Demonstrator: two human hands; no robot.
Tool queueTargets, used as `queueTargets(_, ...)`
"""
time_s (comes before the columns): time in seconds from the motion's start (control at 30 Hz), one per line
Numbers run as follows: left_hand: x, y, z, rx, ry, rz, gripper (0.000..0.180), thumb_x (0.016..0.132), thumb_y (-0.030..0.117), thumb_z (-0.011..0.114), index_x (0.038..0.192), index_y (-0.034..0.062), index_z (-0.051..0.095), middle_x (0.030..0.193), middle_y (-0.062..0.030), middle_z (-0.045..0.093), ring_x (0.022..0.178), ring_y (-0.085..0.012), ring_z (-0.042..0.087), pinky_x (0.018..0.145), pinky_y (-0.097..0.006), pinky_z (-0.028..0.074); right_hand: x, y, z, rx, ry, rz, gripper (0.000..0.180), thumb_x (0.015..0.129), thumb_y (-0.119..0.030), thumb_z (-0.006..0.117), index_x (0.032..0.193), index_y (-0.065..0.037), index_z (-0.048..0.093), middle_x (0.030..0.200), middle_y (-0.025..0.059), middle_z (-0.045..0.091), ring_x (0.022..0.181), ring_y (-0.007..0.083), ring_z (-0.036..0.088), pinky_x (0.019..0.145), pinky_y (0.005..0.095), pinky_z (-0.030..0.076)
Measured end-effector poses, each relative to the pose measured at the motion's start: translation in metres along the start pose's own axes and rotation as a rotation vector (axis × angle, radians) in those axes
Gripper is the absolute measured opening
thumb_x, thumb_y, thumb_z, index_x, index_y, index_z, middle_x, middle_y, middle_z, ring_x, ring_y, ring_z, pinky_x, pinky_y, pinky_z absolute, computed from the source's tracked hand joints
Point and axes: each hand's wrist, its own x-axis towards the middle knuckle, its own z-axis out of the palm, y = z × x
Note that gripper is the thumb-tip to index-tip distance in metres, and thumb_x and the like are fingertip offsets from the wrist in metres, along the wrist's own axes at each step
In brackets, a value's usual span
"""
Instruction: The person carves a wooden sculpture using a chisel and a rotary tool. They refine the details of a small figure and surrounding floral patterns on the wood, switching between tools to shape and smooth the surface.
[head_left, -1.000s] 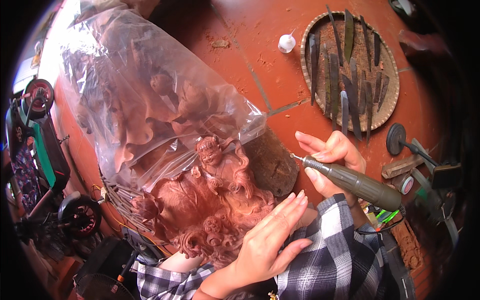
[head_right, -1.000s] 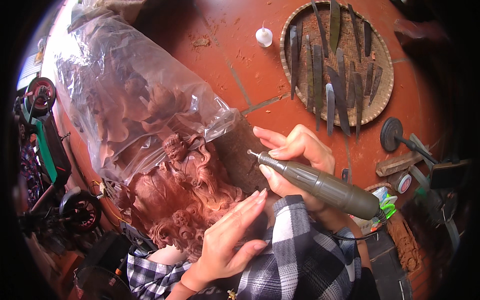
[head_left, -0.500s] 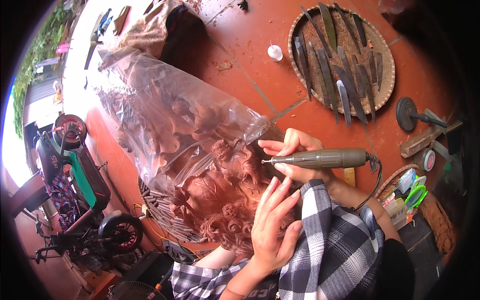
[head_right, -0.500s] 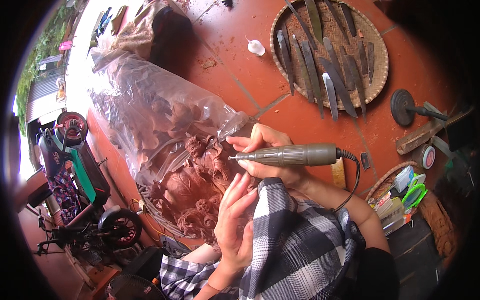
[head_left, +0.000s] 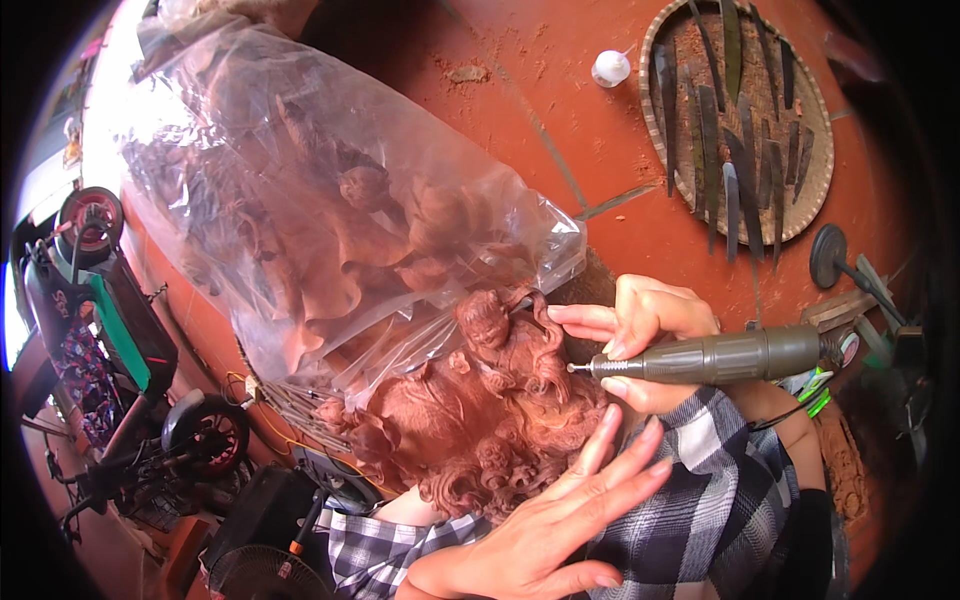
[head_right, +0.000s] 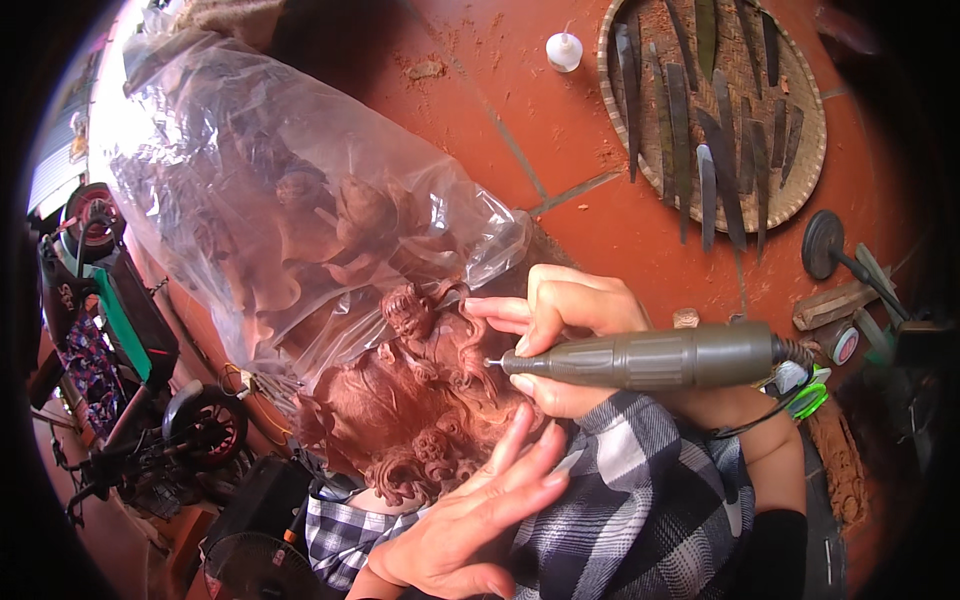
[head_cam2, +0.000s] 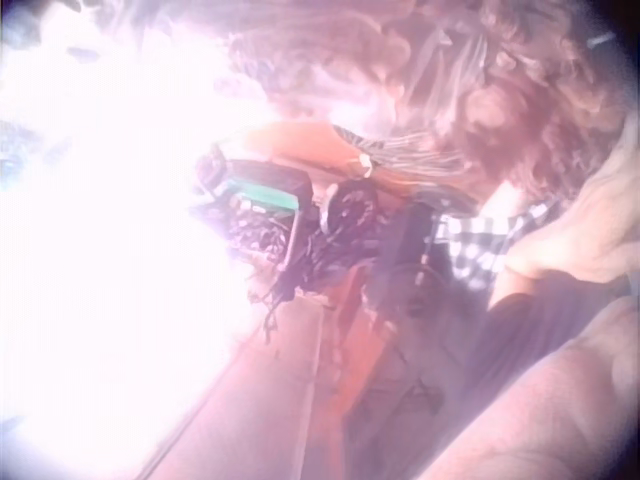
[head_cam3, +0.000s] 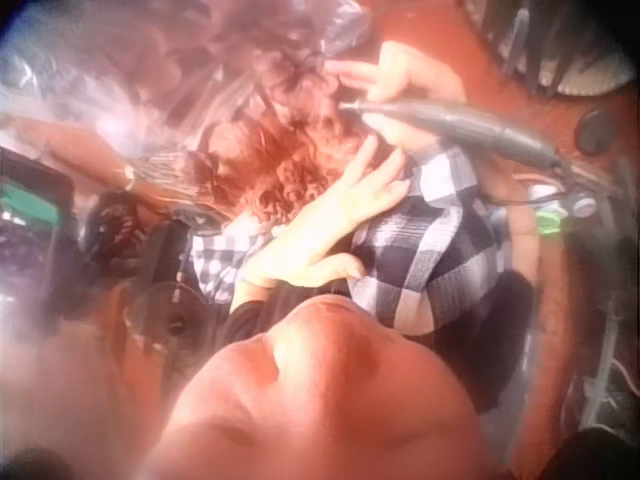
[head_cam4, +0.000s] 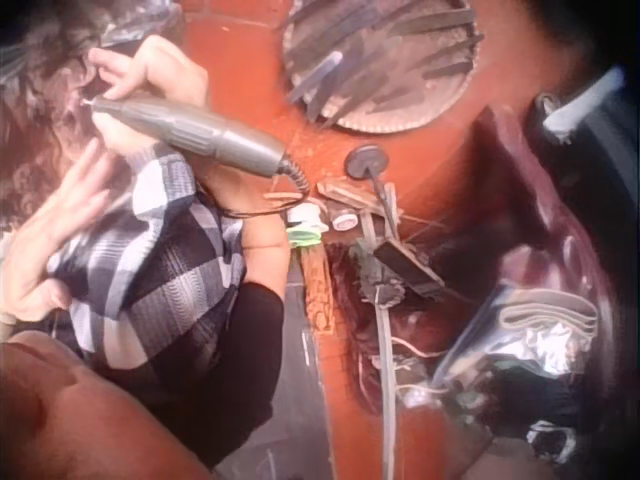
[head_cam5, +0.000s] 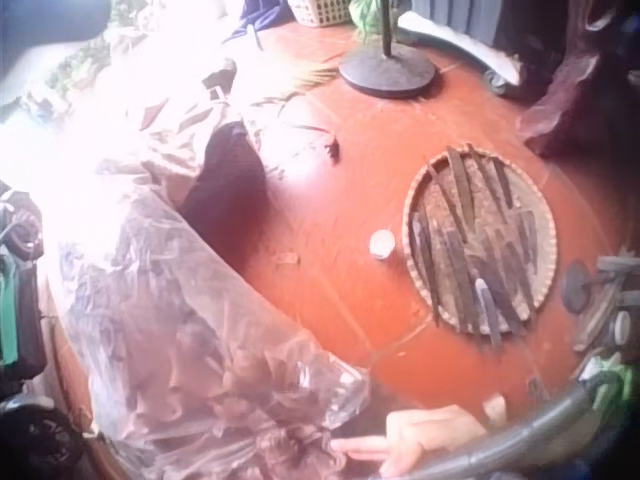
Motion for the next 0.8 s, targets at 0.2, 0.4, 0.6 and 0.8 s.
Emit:
queueTargets(0.2,0.006,-0.011,-0.012,-0.113,0.013,0.091,0.087,0.099,0.067,0.048,0.161,0.0067,0.034,0.171,-0.0205,0.014,0.157,-0.0471,0.0,0.123,-0.064,0.008,0.007,-0.021,0.011,-0.06,0.065,0.203,0.027,0.071,0.013,0.076,0.081,-0.002,0.056,0.085,0.0098,0.053,0.105,0.0463,0.069,0.098,0.061,0.057)
queueTargets(0.4,0.007,-0.011,-0.02,-0.098,0.008,0.096,0.087,0.1,0.065,0.046,0.16,0.0036,0.033,0.17,-0.0244,0.013,0.157,-0.046,0.005,0.124,-0.06,0.013,0.011,-0.027,0.03,-0.113,0.26,0.263,0.022,0.071,0.014,0.073,0.075,0.001,0.056,0.077,0.0104,0.053,0.087,0.0315,0.074,0.097,0.0561,0.059)
queueTargets(0.6,-0.003,-0.019,-0.024,0.028,-0.003,0.1,0.088,0.1,0.061,0.051,0.16,0.0002,0.03,0.169,-0.0272,0.011,0.157,-0.043,0.009,0.126,-0.053,0.017,0.006,-0.016,0.019,-0.209,0.105,0.125,0.024,0.074,0.004,0.084,0.078,0.0,0.061,0.077,0.0101,0.057,0.081,0.0264,0.073,0.096,0.0557,0.059)
queueTargets(0.8,-0.01,0.003,-0.027,0.049,0.016,-0.081,0.086,0.099,0.054,0.058,0.156,-0.0054,0.034,0.165,-0.0348,0.017,0.155,-0.0469,0.015,0.125,-0.051,0.019,0.009,-0.006,0.016,-0.261,0.065,-0.015,0.026,0.073,0.0,0.09,0.079,-0.003,0.065,0.07,0.0067,0.057,0.068,0.0154,0.068,0.09,0.0551,0.062)
